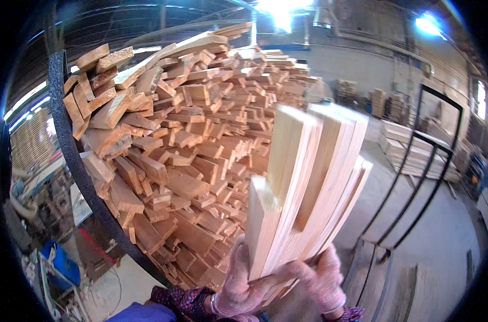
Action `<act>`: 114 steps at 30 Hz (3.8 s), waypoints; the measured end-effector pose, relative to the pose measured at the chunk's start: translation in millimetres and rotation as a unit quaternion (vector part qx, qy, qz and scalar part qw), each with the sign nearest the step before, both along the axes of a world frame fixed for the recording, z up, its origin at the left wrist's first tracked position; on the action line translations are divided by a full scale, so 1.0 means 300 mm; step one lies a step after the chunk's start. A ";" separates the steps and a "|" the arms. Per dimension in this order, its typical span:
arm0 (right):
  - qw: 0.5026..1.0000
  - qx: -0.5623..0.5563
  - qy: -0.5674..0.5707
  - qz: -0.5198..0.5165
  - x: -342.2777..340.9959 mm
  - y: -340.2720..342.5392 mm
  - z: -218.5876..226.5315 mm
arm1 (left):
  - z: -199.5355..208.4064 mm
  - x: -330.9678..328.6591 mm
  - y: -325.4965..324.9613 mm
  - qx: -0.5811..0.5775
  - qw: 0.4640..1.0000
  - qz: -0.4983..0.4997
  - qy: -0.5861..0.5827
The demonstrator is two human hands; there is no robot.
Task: The person sorts and stacks wooden planks in a workshop. They pick up pieces from a table, inspect them, and place them into organized piles on the floor and on racks. The person also moves between different areas of the workshop to gather and arrange the wood.
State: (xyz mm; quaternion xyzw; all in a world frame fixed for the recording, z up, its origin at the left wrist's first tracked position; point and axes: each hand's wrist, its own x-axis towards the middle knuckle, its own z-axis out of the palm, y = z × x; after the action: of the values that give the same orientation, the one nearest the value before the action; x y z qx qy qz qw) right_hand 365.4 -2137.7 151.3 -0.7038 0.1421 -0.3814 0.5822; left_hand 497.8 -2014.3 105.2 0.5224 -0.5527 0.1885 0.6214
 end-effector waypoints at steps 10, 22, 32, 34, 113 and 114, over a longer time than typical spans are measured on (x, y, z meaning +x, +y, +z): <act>0.914 -0.366 -0.166 0.063 0.477 -0.439 0.913 | 0.838 0.261 -0.178 -0.159 0.918 0.280 -0.230; 0.749 -0.563 -0.291 0.195 1.234 -0.269 1.554 | 1.525 0.529 0.035 0.306 0.574 0.730 -0.210; 0.629 -0.140 -0.204 0.737 1.534 -0.360 1.442 | 1.557 0.505 0.042 0.276 0.730 0.625 -0.032; 0.640 -0.297 -0.389 0.592 1.429 -0.427 1.333 | 1.509 0.477 0.059 0.197 0.825 0.513 -0.136; 0.212 -0.390 0.218 0.870 -0.067 4.079 -0.941 | -0.762 -1.387 3.980 0.390 0.345 0.758 0.393; 0.207 -0.366 0.245 0.874 -0.066 4.141 -0.983 | -0.664 -1.326 4.088 0.331 0.341 0.735 0.484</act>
State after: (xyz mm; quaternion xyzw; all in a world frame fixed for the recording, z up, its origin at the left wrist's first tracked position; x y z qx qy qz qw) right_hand 345.5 -895.6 -143.6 -0.5761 -0.5824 0.5505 0.1610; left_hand 100.0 -787.9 -94.1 0.8811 0.4336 0.0851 0.1684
